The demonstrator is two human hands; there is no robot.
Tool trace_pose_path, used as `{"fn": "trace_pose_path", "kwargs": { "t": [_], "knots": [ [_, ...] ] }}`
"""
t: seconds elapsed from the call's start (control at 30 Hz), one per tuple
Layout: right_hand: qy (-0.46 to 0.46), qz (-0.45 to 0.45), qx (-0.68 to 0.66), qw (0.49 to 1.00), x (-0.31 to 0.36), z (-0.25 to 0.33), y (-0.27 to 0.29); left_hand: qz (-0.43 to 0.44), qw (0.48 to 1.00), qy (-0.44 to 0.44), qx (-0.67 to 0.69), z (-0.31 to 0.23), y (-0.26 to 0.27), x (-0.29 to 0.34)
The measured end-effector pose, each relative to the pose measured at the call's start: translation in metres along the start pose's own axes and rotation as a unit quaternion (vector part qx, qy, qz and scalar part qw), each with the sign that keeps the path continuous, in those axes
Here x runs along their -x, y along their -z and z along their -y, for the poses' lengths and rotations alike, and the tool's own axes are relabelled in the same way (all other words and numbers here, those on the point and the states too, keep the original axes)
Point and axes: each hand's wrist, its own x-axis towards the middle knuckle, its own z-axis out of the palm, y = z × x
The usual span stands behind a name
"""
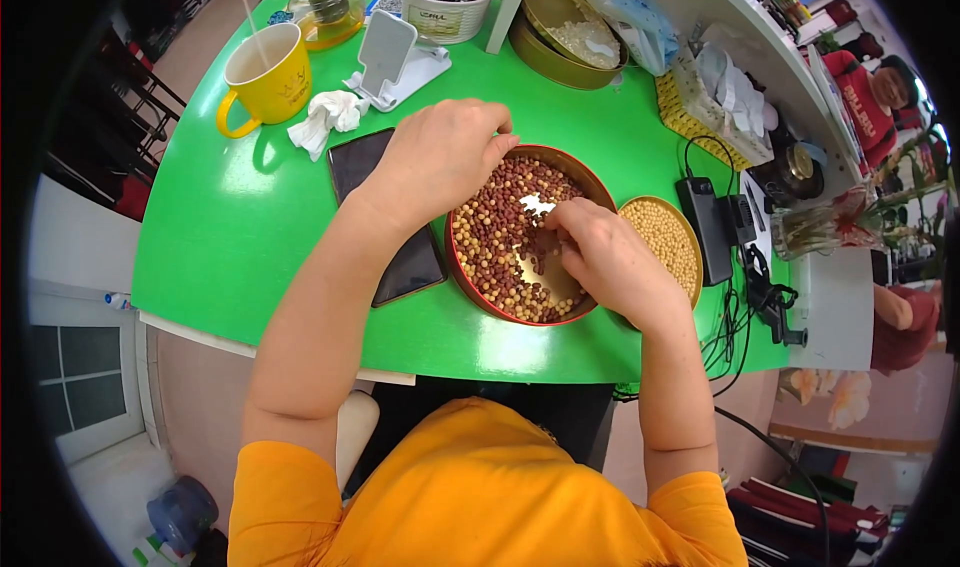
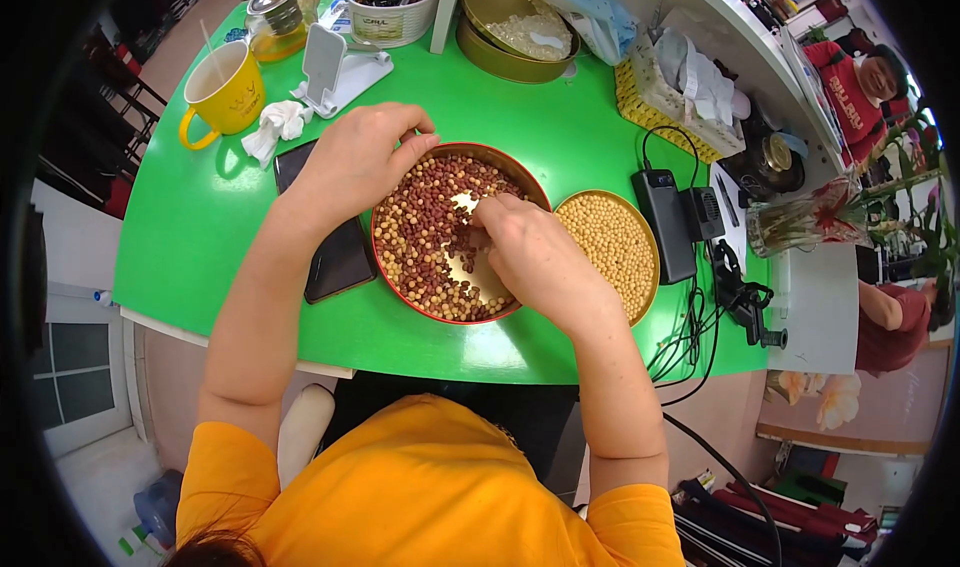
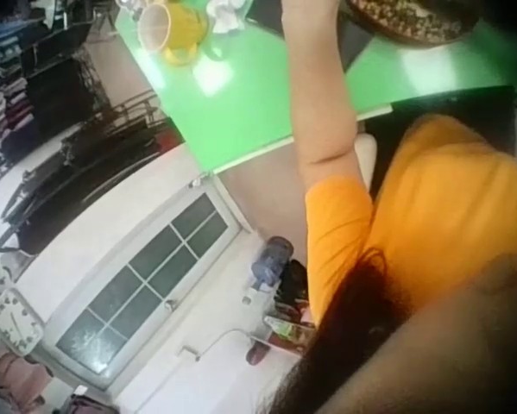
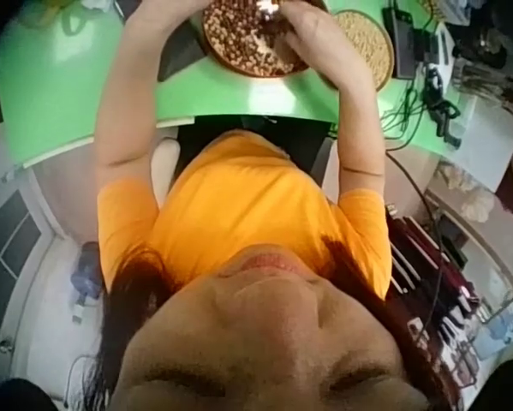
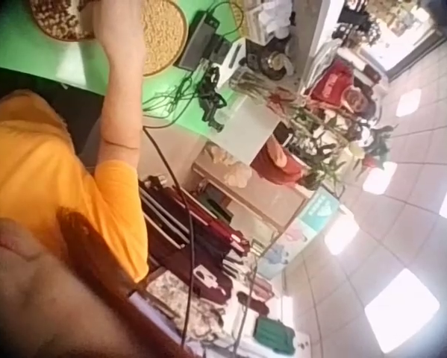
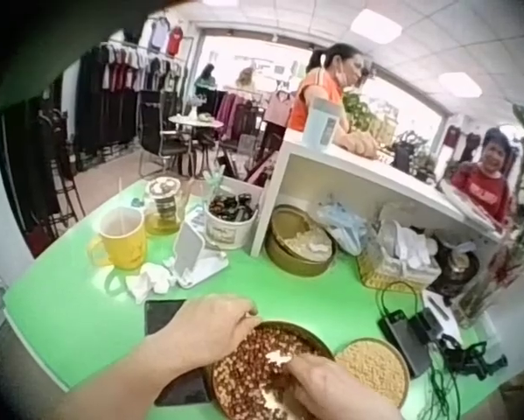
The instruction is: The person sorts through a mixture of beans by hand, picking individual light-colored beans from a red tin and placing them into a separate gold tray containing yellow soybeans.
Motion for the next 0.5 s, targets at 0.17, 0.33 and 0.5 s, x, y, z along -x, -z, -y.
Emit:
{"fn": "trace_pose_path", "kwargs": {
  "t": [0.17, 0.33, 0.5],
  "knots": [
    [-0.082, -0.032, -0.172, 0.981, 0.011, -0.005, 0.008, -0.002, 1.0, -0.001, 0.0, 0.001, 0.001, 0.001],
    [-0.152, -0.117, -0.165, 0.967, 0.047, -0.022, 0.027, 0.01, 1.0, 0.016, 0.004, 0.0, 0.004, 0.001],
    [-0.056, -0.128, -0.023, 0.99, 0.024, 0.004, 0.036, 0.008, 1.0, 0.016, -0.01, -0.003, 0.008, 0.002]
  ]
}}
